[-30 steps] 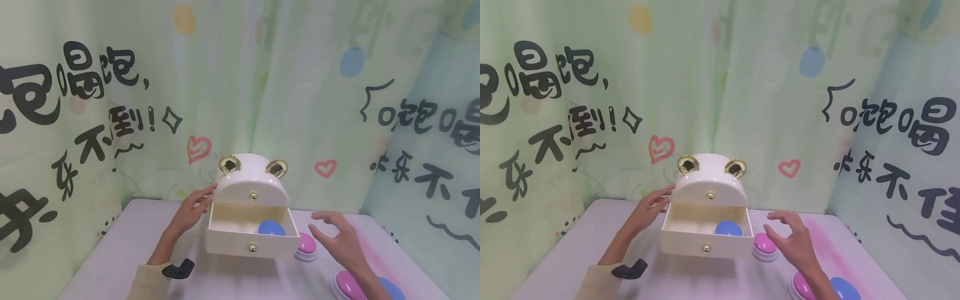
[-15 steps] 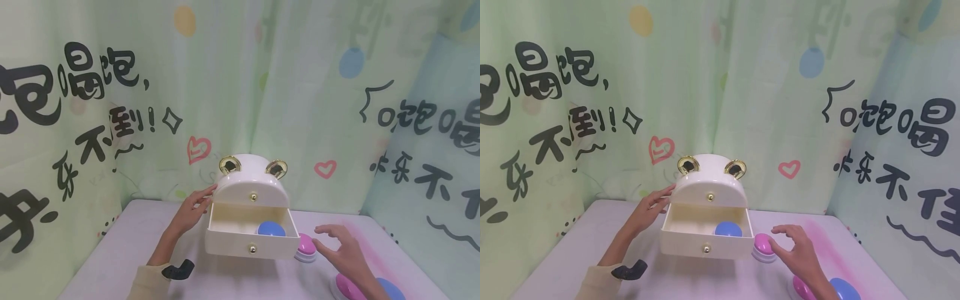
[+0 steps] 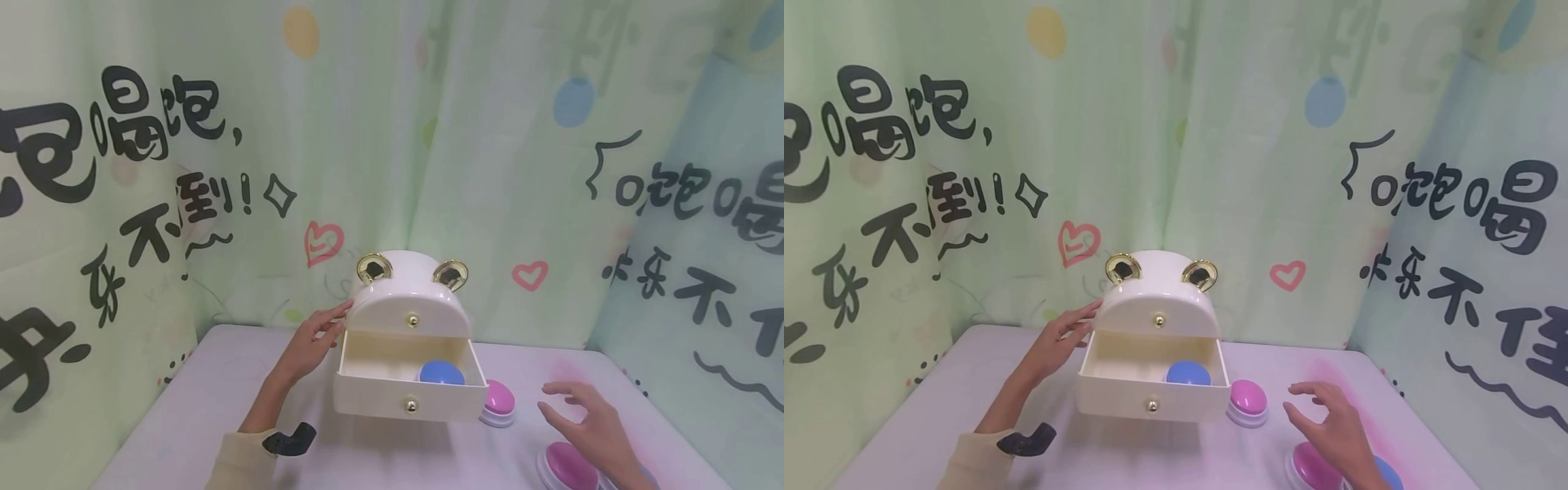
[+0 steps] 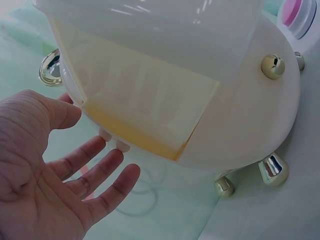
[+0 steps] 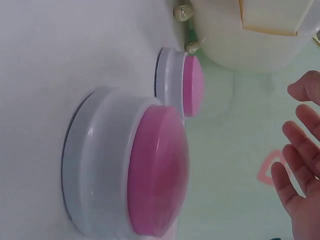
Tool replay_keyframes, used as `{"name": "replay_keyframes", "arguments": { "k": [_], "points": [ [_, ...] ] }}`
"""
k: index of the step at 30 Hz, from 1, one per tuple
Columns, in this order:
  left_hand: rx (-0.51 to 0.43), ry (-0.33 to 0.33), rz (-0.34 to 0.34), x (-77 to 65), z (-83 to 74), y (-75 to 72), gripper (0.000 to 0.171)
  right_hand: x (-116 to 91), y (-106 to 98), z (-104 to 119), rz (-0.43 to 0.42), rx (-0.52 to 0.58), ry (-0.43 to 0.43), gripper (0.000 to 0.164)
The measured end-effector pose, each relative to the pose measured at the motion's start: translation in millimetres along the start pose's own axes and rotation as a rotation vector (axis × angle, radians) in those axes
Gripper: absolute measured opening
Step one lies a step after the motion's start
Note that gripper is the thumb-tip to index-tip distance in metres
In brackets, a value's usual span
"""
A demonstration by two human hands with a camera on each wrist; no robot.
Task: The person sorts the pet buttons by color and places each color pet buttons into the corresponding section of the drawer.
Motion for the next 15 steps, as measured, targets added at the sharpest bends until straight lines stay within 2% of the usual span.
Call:
{"name": "replay_keyframes", "arguments": {
  "k": [6, 12, 15],
  "points": [
    [0.013, -0.002, -0.002, 0.3, 0.0, -0.8, 0.045, -7.8, -10.2, -17.5, 0.069, -0.057, 0.157, 0.033],
    [0.009, -0.009, -0.005, -0.2, -1.0, 0.1, 0.045, -12.5, -16.2, -36.5, 0.150, -0.098, 0.220, 0.031],
    [0.006, -0.011, -0.007, -0.5, -2.6, 0.7, 0.045, -14.6, -18.8, -45.6, 0.195, -0.074, 0.241, 0.030]
  ]
}}
Point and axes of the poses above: each hand's wrist, its own x-axis towards the middle knuckle, its own y-axis out of the palm, z = x × y, the point moved 5 cm from there along x, towards the middle knuckle, and after that the axes turned 6 degrees about z, right-handed, at the moved point
